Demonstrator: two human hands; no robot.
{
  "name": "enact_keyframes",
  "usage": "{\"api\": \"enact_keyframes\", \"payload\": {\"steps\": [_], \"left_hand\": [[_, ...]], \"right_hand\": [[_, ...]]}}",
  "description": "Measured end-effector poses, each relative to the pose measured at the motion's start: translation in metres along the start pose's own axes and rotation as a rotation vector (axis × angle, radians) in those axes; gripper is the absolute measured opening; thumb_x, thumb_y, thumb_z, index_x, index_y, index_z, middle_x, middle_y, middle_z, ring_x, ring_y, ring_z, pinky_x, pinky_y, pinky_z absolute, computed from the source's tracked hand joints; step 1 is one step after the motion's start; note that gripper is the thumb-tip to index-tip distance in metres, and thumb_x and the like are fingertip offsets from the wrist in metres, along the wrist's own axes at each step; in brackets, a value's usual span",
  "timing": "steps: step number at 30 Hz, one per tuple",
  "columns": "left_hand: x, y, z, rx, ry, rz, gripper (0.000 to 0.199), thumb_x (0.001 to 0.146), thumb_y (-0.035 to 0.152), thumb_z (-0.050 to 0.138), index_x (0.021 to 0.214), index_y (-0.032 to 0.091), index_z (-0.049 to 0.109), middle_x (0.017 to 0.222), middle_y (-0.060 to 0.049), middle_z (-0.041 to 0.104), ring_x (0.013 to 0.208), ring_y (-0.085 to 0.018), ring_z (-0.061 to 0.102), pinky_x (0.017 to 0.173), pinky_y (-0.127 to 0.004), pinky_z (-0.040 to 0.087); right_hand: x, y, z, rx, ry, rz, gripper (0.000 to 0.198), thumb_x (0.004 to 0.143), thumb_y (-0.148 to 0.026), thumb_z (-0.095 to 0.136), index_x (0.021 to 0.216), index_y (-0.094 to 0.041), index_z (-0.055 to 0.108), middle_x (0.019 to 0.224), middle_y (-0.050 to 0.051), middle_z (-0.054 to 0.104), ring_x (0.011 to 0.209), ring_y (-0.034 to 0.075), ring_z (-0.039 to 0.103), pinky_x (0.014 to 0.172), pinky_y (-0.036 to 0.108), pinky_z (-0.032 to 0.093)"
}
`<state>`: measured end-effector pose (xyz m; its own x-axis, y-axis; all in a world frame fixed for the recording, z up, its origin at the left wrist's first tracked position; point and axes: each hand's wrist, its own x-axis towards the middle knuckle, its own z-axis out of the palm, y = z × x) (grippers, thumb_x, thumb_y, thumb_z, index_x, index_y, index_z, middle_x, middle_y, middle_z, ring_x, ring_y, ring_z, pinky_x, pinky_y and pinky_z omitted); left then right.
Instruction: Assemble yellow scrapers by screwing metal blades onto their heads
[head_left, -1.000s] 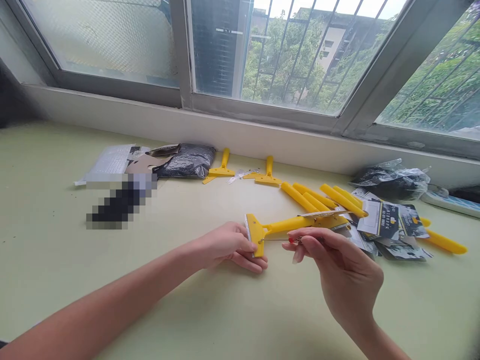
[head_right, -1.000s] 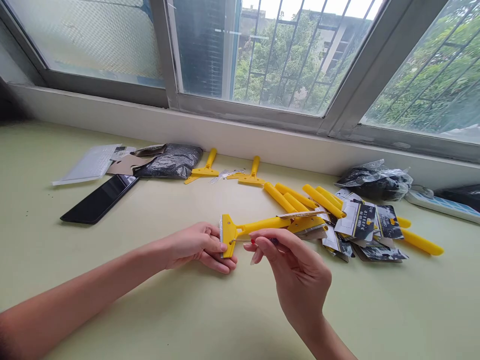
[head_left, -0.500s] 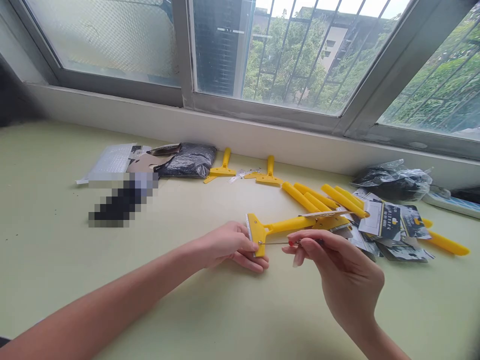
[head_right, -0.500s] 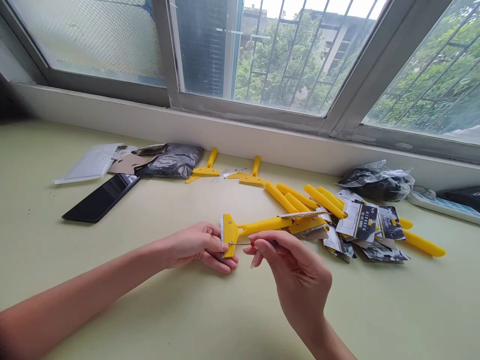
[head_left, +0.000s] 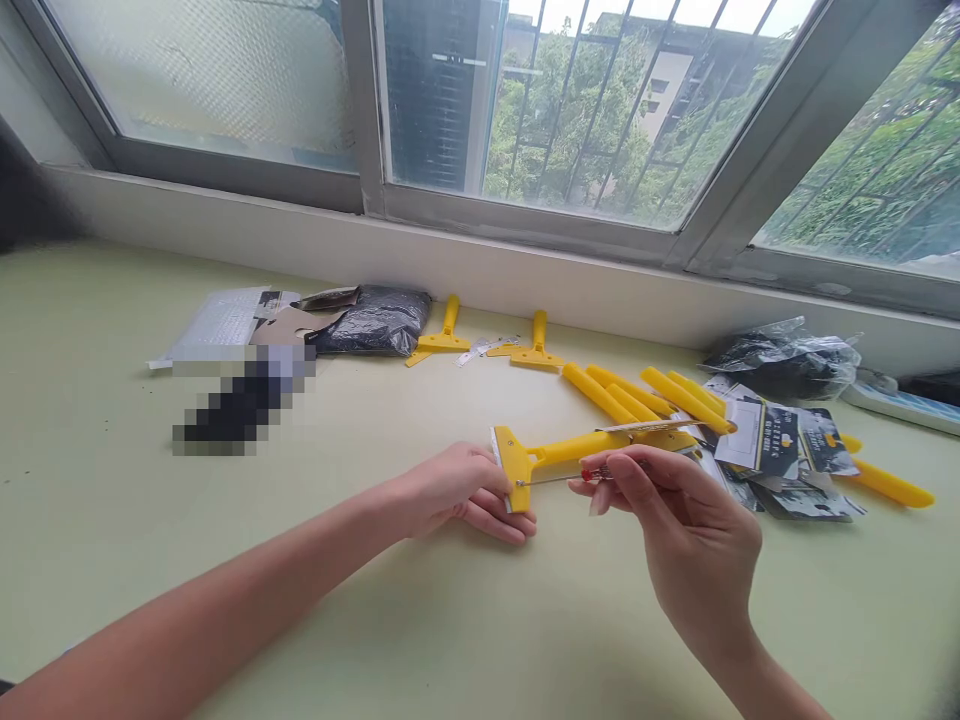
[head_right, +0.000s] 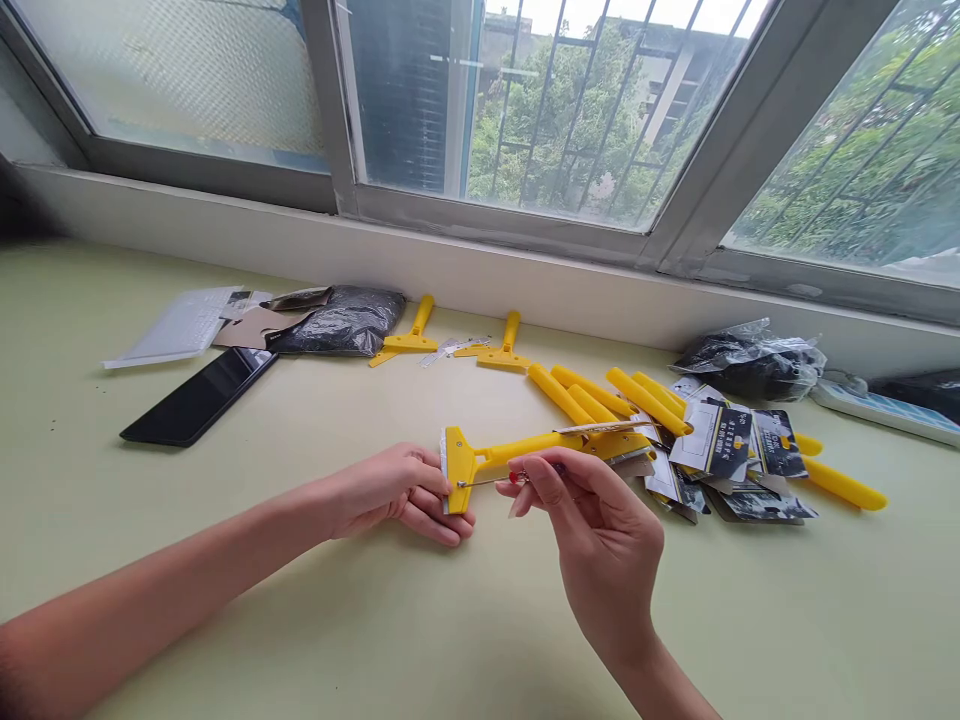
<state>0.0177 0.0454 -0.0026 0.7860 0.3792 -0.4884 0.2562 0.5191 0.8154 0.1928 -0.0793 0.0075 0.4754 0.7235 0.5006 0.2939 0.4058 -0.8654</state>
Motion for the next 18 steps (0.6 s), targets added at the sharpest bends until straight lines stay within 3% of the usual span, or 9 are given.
{"api": "enact_keyframes", "payload": {"steps": [5, 10, 18], "left_hand": [[-0.0018, 0.0008, 0.0018, 0.013, 0.024, 0.005, 0.039, 0.088, 0.034, 0.068, 0.114, 0.005, 0.066, 0.103, -0.022, 0.075, 0.102, -0.03, 0.075, 0.095, -0.039, 0.061], [-0.004, 0.0016, 0.0064, 0.018, 0.061, 0.003, 0.036, 0.085, 0.036, 0.074, 0.103, 0.006, 0.069, 0.104, -0.023, 0.075, 0.103, -0.03, 0.074, 0.094, -0.037, 0.061], [-0.0011, -0.001, 0.0035, 0.049, 0.056, 0.008, 0.038, 0.088, 0.037, 0.072, 0.108, 0.006, 0.069, 0.104, -0.021, 0.076, 0.101, -0.028, 0.075, 0.096, -0.038, 0.06]], "right_hand": [[0.0001, 0.0003, 0.0004, 0.004, -0.003, 0.001, 0.006, 0.089, -0.022, 0.074, 0.093, -0.018, 0.075, 0.078, 0.003, 0.076, 0.058, 0.016, 0.072, 0.07, 0.037, 0.07], [-0.0003, 0.0015, -0.0013, 0.002, -0.017, 0.001, 0.005, 0.089, -0.021, 0.074, 0.093, -0.018, 0.076, 0.077, 0.003, 0.077, 0.061, 0.018, 0.074, 0.069, 0.036, 0.069], [-0.0026, 0.0021, -0.0045, 0.027, -0.139, -0.073, 0.01, 0.091, -0.014, 0.07, 0.096, -0.02, 0.076, 0.087, 0.003, 0.076, 0.059, 0.015, 0.07, 0.067, 0.039, 0.069]]}}
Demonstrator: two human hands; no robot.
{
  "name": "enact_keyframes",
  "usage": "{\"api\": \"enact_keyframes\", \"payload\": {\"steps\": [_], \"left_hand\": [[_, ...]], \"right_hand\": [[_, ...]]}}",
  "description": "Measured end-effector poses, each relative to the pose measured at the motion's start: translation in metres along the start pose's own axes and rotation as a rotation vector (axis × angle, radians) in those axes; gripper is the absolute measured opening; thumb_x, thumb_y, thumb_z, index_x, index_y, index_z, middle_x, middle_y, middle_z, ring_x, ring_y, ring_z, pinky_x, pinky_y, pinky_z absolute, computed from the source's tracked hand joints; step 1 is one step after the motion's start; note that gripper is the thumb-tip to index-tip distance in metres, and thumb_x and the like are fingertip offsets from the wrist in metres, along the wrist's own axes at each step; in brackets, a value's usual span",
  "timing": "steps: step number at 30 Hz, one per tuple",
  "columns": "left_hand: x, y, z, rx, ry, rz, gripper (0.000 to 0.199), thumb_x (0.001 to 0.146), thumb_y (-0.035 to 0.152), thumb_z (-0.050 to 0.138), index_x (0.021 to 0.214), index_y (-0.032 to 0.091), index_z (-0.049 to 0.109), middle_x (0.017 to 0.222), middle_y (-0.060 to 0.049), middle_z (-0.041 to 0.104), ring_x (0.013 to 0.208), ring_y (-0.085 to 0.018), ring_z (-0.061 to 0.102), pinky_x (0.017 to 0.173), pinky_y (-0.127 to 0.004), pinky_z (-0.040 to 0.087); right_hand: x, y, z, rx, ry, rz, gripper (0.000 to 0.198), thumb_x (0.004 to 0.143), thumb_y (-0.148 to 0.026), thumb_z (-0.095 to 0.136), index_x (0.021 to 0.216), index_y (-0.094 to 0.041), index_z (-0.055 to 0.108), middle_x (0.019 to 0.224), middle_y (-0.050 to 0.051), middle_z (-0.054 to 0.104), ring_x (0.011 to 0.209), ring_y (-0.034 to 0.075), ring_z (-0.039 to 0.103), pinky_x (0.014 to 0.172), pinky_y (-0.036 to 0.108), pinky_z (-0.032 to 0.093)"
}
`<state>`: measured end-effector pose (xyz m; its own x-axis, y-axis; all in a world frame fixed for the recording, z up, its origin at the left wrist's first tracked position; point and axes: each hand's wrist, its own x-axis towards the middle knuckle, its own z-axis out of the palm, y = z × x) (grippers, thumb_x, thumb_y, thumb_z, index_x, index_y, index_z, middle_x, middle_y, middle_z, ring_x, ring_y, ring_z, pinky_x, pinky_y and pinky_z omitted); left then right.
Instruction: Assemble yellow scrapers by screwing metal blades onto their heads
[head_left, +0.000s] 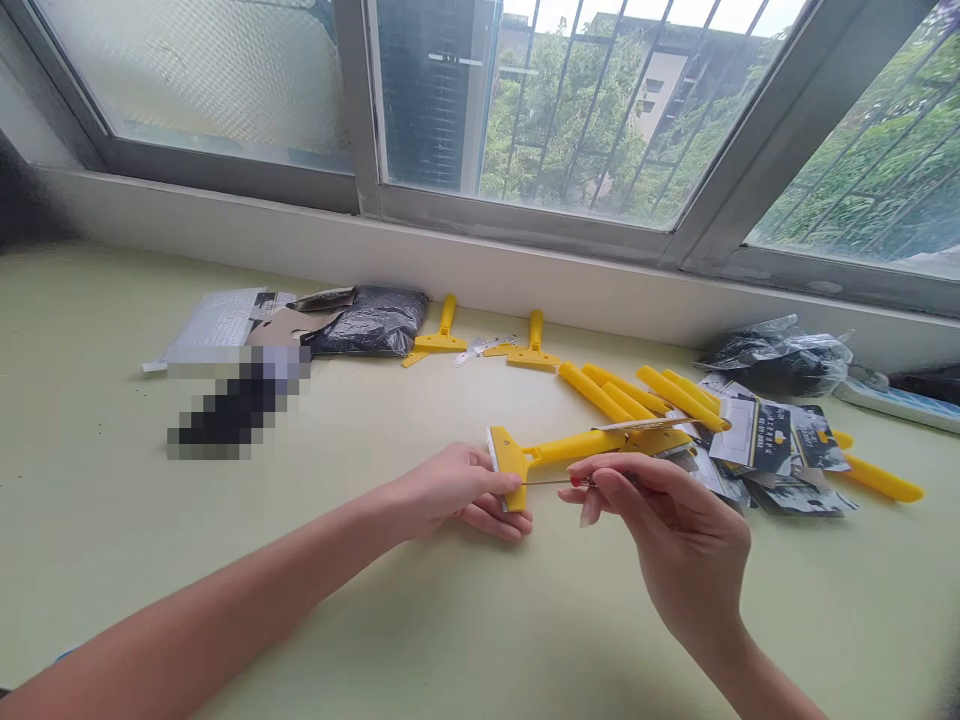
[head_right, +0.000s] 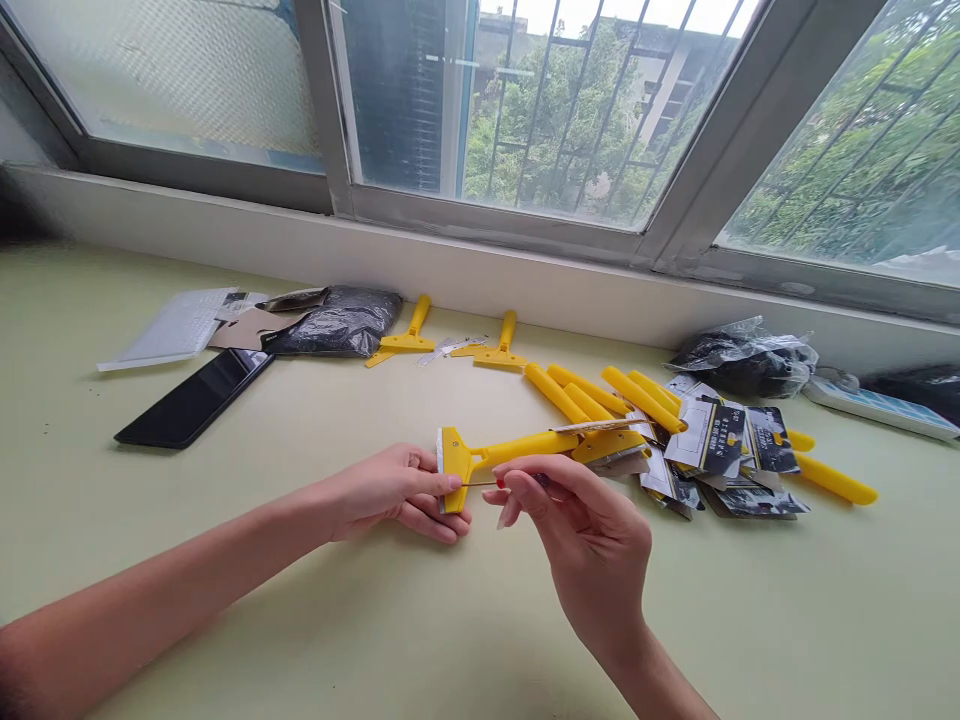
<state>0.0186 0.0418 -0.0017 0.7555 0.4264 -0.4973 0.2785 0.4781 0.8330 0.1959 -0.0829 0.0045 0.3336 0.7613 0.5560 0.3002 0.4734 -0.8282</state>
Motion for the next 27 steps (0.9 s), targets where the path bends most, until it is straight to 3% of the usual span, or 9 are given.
{"api": "enact_keyframes", "payload": {"steps": [4, 8, 11, 15, 19, 22, 27], "left_hand": [[-0.001, 0.0, -0.001, 0.01, 0.0, 0.007, 0.04, 0.086, 0.039, 0.074, 0.107, 0.005, 0.07, 0.105, -0.021, 0.075, 0.101, -0.028, 0.075, 0.096, -0.038, 0.06], [0.0, -0.001, 0.0, 0.006, 0.01, 0.003, 0.041, 0.083, 0.04, 0.077, 0.103, 0.006, 0.07, 0.105, -0.022, 0.075, 0.1, -0.029, 0.075, 0.095, -0.037, 0.061], [0.0, -0.001, 0.001, -0.006, 0.032, -0.004, 0.038, 0.082, 0.04, 0.078, 0.099, 0.007, 0.069, 0.102, -0.021, 0.076, 0.098, -0.029, 0.076, 0.094, -0.037, 0.061], [0.0, -0.002, 0.001, -0.011, 0.038, -0.001, 0.037, 0.082, 0.039, 0.077, 0.099, 0.007, 0.068, 0.101, -0.021, 0.076, 0.098, -0.03, 0.076, 0.092, -0.037, 0.062], [0.001, -0.002, 0.002, -0.015, 0.037, 0.013, 0.04, 0.081, 0.041, 0.078, 0.101, 0.007, 0.069, 0.1, -0.021, 0.076, 0.097, -0.03, 0.076, 0.091, -0.037, 0.062], [0.001, -0.003, 0.002, -0.015, 0.035, 0.017, 0.043, 0.08, 0.042, 0.079, 0.104, 0.007, 0.07, 0.1, -0.021, 0.076, 0.099, -0.03, 0.075, 0.092, -0.037, 0.062], [0.001, -0.002, 0.0, -0.004, 0.009, 0.023, 0.043, 0.081, 0.044, 0.079, 0.104, 0.008, 0.07, 0.102, -0.02, 0.076, 0.101, -0.03, 0.075, 0.094, -0.037, 0.061]], "right_hand": [[0.001, 0.0, -0.004, -0.011, -0.001, -0.045, 0.011, 0.091, -0.013, 0.07, 0.097, -0.019, 0.076, 0.088, 0.005, 0.076, 0.06, 0.017, 0.071, 0.063, 0.038, 0.066], [0.007, 0.003, -0.008, -0.027, 0.184, -0.067, 0.005, 0.092, -0.018, 0.07, 0.094, -0.018, 0.074, 0.081, 0.004, 0.075, 0.058, 0.016, 0.069, 0.055, 0.034, 0.06], [0.011, 0.011, -0.013, -0.174, 0.252, -0.076, 0.008, 0.095, -0.024, 0.067, 0.09, -0.018, 0.07, 0.074, 0.002, 0.07, 0.063, 0.015, 0.066, 0.06, 0.03, 0.057], [0.018, 0.025, -0.017, -0.426, 0.047, -0.206, 0.011, 0.1, -0.023, 0.056, 0.091, -0.02, 0.062, 0.084, 0.003, 0.065, 0.075, 0.014, 0.061, 0.067, 0.028, 0.051], [0.027, 0.033, -0.01, -0.483, -0.158, -0.317, 0.011, 0.104, -0.017, 0.044, 0.099, -0.022, 0.053, 0.095, 0.003, 0.064, 0.065, 0.01, 0.055, 0.063, 0.025, 0.048], [0.031, 0.035, -0.001, -0.566, -0.245, -0.353, 0.01, 0.102, -0.016, 0.047, 0.102, -0.022, 0.056, 0.085, 0.0, 0.06, 0.062, 0.01, 0.053, 0.06, 0.023, 0.044], [0.027, 0.037, 0.003, -0.991, -0.343, -0.393, 0.017, 0.093, -0.016, 0.053, 0.104, -0.019, 0.065, 0.096, 0.004, 0.059, 0.06, 0.011, 0.049, 0.056, 0.026, 0.039]]}}
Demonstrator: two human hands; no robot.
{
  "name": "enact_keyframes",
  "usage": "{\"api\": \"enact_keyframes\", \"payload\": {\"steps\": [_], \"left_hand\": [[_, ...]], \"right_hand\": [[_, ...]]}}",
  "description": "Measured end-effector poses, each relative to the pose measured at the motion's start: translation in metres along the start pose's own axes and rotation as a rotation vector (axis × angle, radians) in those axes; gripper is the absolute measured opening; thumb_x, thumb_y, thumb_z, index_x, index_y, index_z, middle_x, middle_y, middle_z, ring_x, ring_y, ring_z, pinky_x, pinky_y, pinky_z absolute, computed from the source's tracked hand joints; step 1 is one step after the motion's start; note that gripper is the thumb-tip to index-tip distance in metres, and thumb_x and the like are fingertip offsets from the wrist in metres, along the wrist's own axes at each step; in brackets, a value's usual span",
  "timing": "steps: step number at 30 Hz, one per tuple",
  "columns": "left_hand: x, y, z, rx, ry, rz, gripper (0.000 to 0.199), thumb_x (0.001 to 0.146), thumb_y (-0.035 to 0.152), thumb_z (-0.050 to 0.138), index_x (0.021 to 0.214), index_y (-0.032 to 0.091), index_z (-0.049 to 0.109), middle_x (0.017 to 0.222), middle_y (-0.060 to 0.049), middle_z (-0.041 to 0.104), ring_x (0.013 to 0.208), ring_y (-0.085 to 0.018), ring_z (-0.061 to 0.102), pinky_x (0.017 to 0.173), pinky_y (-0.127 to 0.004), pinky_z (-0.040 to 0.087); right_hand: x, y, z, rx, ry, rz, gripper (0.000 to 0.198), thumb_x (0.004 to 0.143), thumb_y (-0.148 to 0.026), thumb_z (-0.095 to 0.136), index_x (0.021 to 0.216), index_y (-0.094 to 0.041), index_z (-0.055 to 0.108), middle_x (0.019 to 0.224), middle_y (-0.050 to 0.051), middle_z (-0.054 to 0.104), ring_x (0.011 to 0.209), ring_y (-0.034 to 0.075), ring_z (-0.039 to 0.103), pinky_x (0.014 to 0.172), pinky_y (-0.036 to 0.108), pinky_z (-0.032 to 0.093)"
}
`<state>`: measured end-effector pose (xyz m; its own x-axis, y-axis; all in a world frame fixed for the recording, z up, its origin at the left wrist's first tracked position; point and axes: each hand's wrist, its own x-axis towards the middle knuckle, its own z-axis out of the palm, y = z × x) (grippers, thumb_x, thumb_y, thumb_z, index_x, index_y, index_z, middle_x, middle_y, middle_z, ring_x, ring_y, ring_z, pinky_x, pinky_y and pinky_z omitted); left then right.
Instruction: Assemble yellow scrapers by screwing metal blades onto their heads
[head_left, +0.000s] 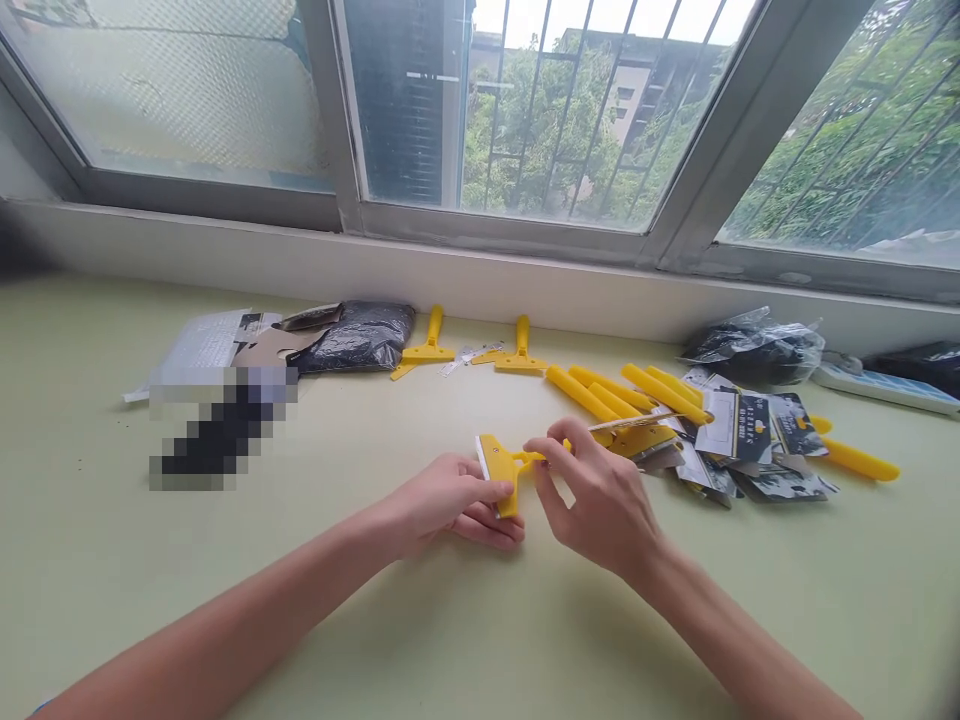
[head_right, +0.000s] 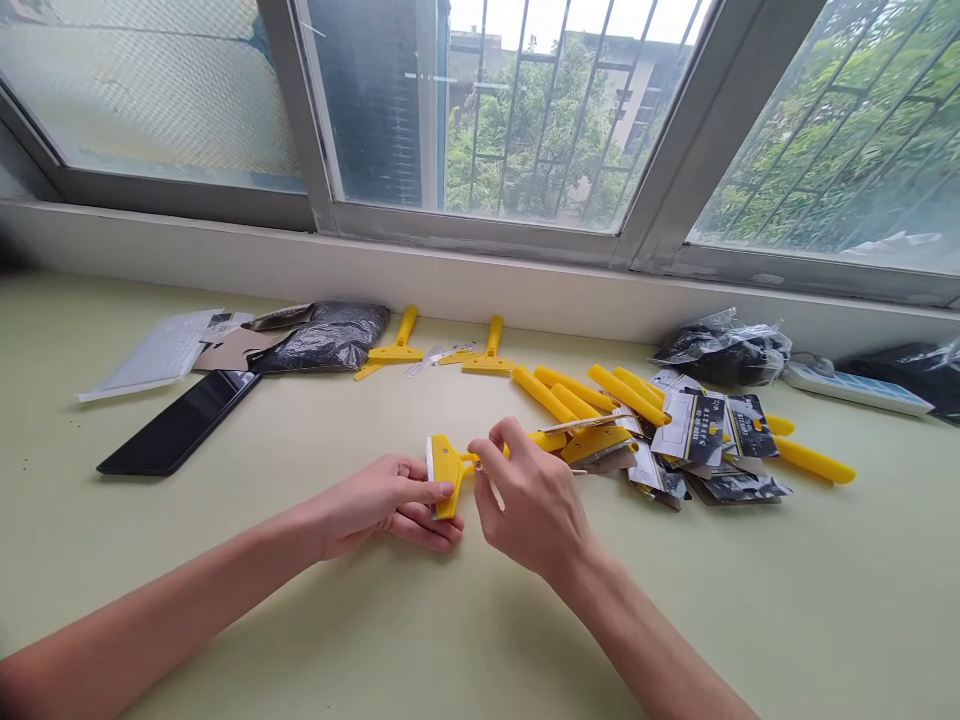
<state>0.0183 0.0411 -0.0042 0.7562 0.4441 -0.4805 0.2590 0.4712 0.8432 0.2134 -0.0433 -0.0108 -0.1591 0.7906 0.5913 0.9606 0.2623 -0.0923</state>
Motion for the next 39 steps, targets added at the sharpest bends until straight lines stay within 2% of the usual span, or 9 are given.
{"api": "enact_keyframes", "payload": {"steps": [5, 8, 10, 12, 18, 23, 30, 39], "left_hand": [[0.0, 0.0, 0.0, 0.013, -0.016, 0.009, 0.041, 0.081, 0.044, 0.078, 0.103, 0.009, 0.071, 0.101, -0.019, 0.076, 0.102, -0.029, 0.075, 0.094, -0.036, 0.061], [0.001, 0.0, -0.001, 0.015, -0.011, 0.001, 0.042, 0.08, 0.044, 0.08, 0.102, 0.009, 0.071, 0.102, -0.019, 0.076, 0.102, -0.029, 0.075, 0.094, -0.035, 0.061], [0.001, -0.001, -0.001, 0.016, -0.004, -0.004, 0.045, 0.078, 0.044, 0.081, 0.104, 0.009, 0.07, 0.102, -0.02, 0.076, 0.102, -0.029, 0.075, 0.094, -0.035, 0.061], [0.001, -0.001, -0.001, 0.02, 0.004, 0.0, 0.048, 0.078, 0.044, 0.082, 0.106, 0.007, 0.069, 0.102, -0.02, 0.076, 0.102, -0.029, 0.075, 0.094, -0.036, 0.061], [-0.002, -0.002, 0.005, 0.05, 0.041, 0.066, 0.049, 0.081, 0.045, 0.08, 0.107, 0.005, 0.066, 0.097, -0.019, 0.075, 0.098, -0.028, 0.075, 0.092, -0.039, 0.062], [-0.002, -0.001, 0.006, 0.09, 0.022, 0.091, 0.047, 0.084, 0.045, 0.077, 0.109, 0.006, 0.068, 0.096, -0.017, 0.076, 0.096, -0.026, 0.075, 0.093, -0.039, 0.062], [-0.004, 0.002, 0.008, 0.074, 0.037, 0.075, 0.041, 0.082, 0.038, 0.078, 0.108, 0.007, 0.069, 0.094, -0.015, 0.075, 0.097, -0.029, 0.075, 0.094, -0.041, 0.061], [-0.004, 0.005, 0.006, 0.103, 0.014, 0.057, 0.038, 0.086, 0.039, 0.074, 0.106, 0.007, 0.069, 0.095, -0.016, 0.076, 0.097, -0.027, 0.074, 0.097, -0.042, 0.059]], "right_hand": [[-0.004, 0.001, 0.004, -0.096, -0.174, 0.012, 0.042, 0.088, -0.016, 0.053, 0.129, -0.014, 0.059, 0.097, 0.007, 0.057, 0.076, 0.019, 0.054, 0.069, 0.031, 0.042], [-0.004, 0.003, 0.009, -0.147, -0.217, 0.015, 0.026, 0.093, -0.02, 0.054, 0.116, -0.016, 0.065, 0.092, 0.007, 0.058, 0.078, 0.021, 0.054, 0.072, 0.033, 0.04], [-0.004, 0.005, 0.013, -0.159, -0.213, 0.013, 0.014, 0.095, -0.019, 0.054, 0.102, -0.018, 0.067, 0.089, 0.006, 0.058, 0.077, 0.021, 0.052, 0.071, 0.032, 0.038], [-0.004, 0.007, 0.014, -0.162, -0.197, 0.005, 0.014, 0.096, -0.016, 0.053, 0.097, -0.018, 0.066, 0.086, 0.005, 0.057, 0.075, 0.02, 0.051, 0.071, 0.032, 0.036], [-0.009, 0.009, 0.016, -0.15, -0.149, 0.018, 0.015, 0.096, -0.013, 0.054, 0.099, -0.018, 0.067, 0.081, 0.003, 0.056, 0.073, 0.02, 0.048, 0.071, 0.03, 0.035], [-0.012, 0.007, 0.018, -0.122, -0.131, 0.05, 0.015, 0.094, -0.014, 0.056, 0.102, -0.018, 0.068, 0.082, 0.003, 0.057, 0.073, 0.02, 0.048, 0.073, 0.03, 0.036], [-0.013, 0.006, 0.021, -0.095, -0.109, 0.072, 0.017, 0.094, -0.013, 0.057, 0.103, -0.018, 0.07, 0.082, 0.003, 0.056, 0.072, 0.019, 0.046, 0.071, 0.029, 0.036], [-0.014, 0.005, 0.022, -0.077, -0.077, 0.07, 0.017, 0.09, -0.009, 0.057, 0.098, -0.018, 0.07, 0.081, 0.002, 0.055, 0.07, 0.018, 0.045, 0.069, 0.029, 0.035]]}}
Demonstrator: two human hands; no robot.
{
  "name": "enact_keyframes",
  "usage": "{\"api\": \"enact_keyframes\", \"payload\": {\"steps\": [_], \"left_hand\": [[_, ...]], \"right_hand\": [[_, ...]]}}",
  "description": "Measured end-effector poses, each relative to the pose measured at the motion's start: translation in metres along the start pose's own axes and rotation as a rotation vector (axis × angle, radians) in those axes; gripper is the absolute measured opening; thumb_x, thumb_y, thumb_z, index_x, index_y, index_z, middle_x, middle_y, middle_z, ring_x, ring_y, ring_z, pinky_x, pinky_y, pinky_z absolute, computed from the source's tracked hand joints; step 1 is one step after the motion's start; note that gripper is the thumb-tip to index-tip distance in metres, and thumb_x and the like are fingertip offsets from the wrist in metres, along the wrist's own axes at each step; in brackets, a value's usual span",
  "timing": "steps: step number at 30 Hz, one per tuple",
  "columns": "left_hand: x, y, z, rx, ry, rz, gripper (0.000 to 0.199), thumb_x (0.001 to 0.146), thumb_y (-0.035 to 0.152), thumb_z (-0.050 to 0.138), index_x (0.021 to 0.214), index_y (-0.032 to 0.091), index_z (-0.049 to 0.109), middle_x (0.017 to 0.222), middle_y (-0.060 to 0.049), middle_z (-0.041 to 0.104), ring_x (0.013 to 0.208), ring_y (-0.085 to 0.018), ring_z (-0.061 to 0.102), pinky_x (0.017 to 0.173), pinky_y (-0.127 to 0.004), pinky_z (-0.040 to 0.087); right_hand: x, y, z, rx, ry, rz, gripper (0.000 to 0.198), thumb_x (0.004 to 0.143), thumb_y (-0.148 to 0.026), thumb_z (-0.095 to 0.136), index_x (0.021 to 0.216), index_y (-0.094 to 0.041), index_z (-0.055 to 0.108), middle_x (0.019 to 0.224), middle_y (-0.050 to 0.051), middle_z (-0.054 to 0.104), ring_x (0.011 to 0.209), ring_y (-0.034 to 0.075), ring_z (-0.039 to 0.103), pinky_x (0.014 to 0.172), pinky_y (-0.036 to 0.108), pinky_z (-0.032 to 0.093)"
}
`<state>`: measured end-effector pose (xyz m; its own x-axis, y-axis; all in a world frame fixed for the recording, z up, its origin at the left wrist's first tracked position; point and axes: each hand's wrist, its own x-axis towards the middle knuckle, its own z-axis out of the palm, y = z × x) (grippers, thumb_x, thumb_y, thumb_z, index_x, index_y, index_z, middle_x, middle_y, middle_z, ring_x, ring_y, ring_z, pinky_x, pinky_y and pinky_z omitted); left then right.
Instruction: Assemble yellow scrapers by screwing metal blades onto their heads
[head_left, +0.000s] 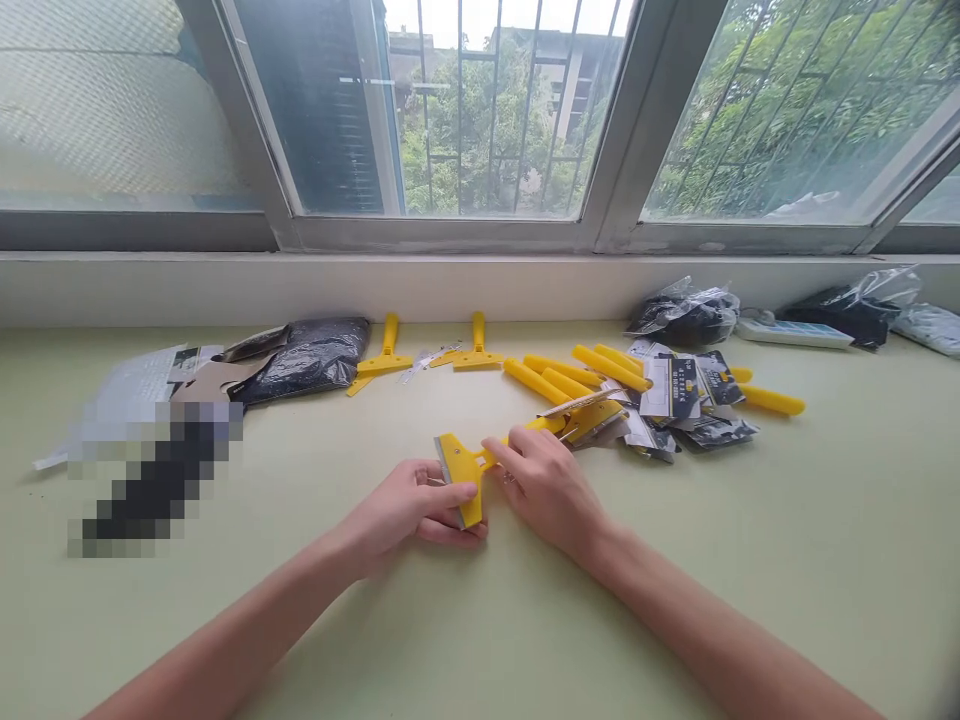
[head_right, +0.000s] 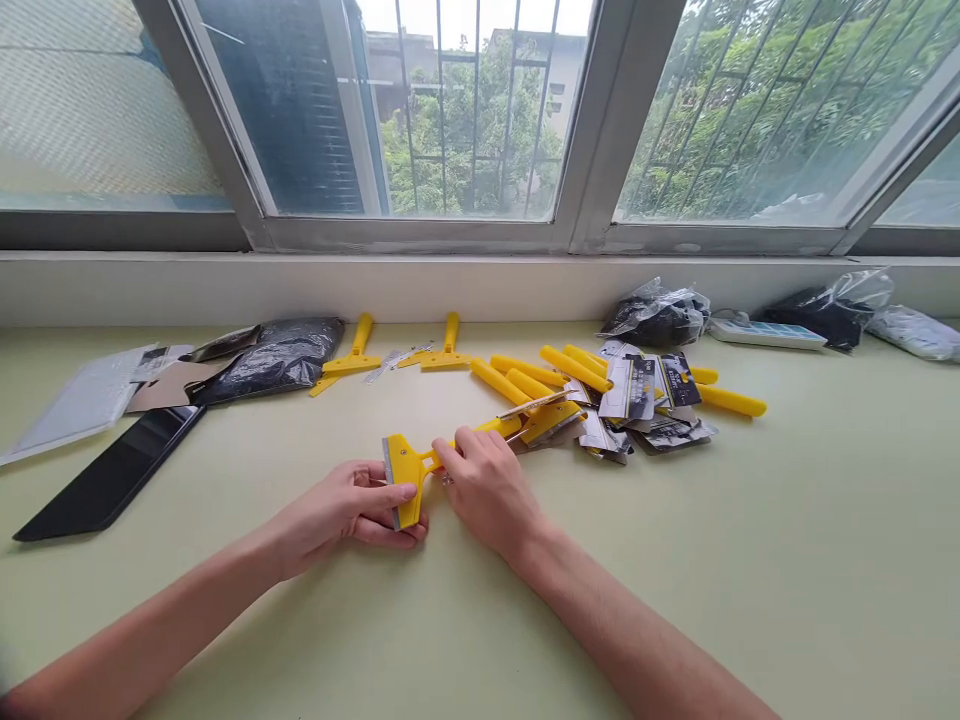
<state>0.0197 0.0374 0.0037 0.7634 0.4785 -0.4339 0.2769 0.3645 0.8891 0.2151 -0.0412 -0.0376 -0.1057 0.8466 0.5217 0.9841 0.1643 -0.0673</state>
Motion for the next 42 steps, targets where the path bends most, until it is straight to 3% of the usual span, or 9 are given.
{"api": "enact_keyframes", "payload": {"steps": [10, 16, 19, 23, 25, 33, 38, 42], "left_hand": [[0.002, -0.003, 0.0, 0.01, 0.016, -0.007, 0.031, 0.085, 0.036, 0.075, 0.098, 0.008, 0.071, 0.095, -0.016, 0.076, 0.091, -0.024, 0.074, 0.098, -0.041, 0.058], [0.001, -0.002, 0.005, 0.0, 0.072, -0.027, 0.033, 0.083, 0.037, 0.078, 0.096, 0.006, 0.071, 0.087, -0.014, 0.075, 0.087, -0.023, 0.074, 0.094, -0.039, 0.061], [0.0, -0.003, 0.005, -0.009, 0.097, -0.027, 0.036, 0.083, 0.038, 0.078, 0.096, 0.005, 0.07, 0.088, -0.015, 0.075, 0.09, -0.026, 0.075, 0.094, -0.04, 0.061], [0.0, -0.002, 0.0, -0.047, 0.062, -0.071, 0.038, 0.085, 0.036, 0.077, 0.103, 0.003, 0.069, 0.097, -0.02, 0.075, 0.097, -0.028, 0.075, 0.096, -0.038, 0.061], [0.0, -0.001, -0.003, -0.067, 0.028, -0.085, 0.038, 0.086, 0.034, 0.077, 0.104, 0.002, 0.069, 0.102, -0.022, 0.074, 0.102, -0.029, 0.074, 0.097, -0.038, 0.061], [-0.001, 0.002, -0.005, -0.085, 0.001, -0.111, 0.036, 0.078, 0.024, 0.08, 0.105, 0.004, 0.069, 0.104, -0.023, 0.075, 0.104, -0.032, 0.073, 0.099, -0.041, 0.06], [0.0, -0.001, -0.005, -0.049, -0.023, -0.064, 0.033, 0.077, 0.03, 0.081, 0.096, 0.005, 0.073, 0.097, -0.02, 0.076, 0.103, -0.032, 0.073, 0.097, -0.041, 0.06], [0.001, -0.001, -0.004, -0.041, -0.026, -0.052, 0.036, 0.074, 0.035, 0.083, 0.094, 0.006, 0.075, 0.095, -0.019, 0.076, 0.103, -0.032, 0.074, 0.096, -0.04, 0.06]], "right_hand": [[0.0, -0.004, 0.002, 0.064, 0.018, 0.003, 0.017, 0.092, -0.009, 0.056, 0.099, -0.016, 0.07, 0.08, 0.005, 0.056, 0.072, 0.02, 0.047, 0.069, 0.032, 0.037], [-0.001, -0.002, -0.013, 0.239, 0.012, -0.096, 0.034, 0.097, -0.01, 0.05, 0.129, -0.008, 0.059, 0.092, 0.008, 0.057, 0.083, 0.019, 0.053, 0.076, 0.03, 0.048], [0.001, 0.001, -0.035, 0.485, 0.168, -0.112, 0.036, 0.101, -0.011, 0.047, 0.136, -0.011, 0.054, 0.101, 0.01, 0.059, 0.09, 0.018, 0.057, 0.08, 0.03, 0.05], [0.003, 0.001, -0.058, 0.565, 0.541, -0.012, 0.02, 0.104, -0.019, 0.045, 0.098, -0.019, 0.064, 0.092, 0.007, 0.06, 0.085, 0.018, 0.057, 0.073, 0.033, 0.046], [0.001, -0.004, -0.06, 0.525, 0.607, 0.023, 0.025, 0.105, -0.022, 0.042, 0.086, -0.02, 0.059, 0.077, 0.003, 0.055, 0.074, 0.017, 0.052, 0.068, 0.033, 0.041], [-0.01, -0.029, -0.047, 0.581, 0.452, 0.049, 0.022, 0.105, -0.026, 0.046, 0.085, -0.02, 0.051, 0.062, -0.006, 0.044, 0.049, 0.008, 0.032, 0.049, 0.025, 0.028], [-0.009, -0.031, -0.045, 0.783, 0.402, -0.063, 0.016, 0.105, -0.028, 0.047, 0.091, -0.021, 0.05, 0.072, -0.002, 0.051, 0.06, 0.01, 0.042, 0.055, 0.024, 0.035], [-0.01, -0.031, -0.042, 0.813, 0.364, -0.088, 0.012, 0.104, -0.023, 0.047, 0.093, -0.021, 0.05, 0.074, -0.001, 0.052, 0.062, 0.011, 0.043, 0.056, 0.024, 0.036]]}}
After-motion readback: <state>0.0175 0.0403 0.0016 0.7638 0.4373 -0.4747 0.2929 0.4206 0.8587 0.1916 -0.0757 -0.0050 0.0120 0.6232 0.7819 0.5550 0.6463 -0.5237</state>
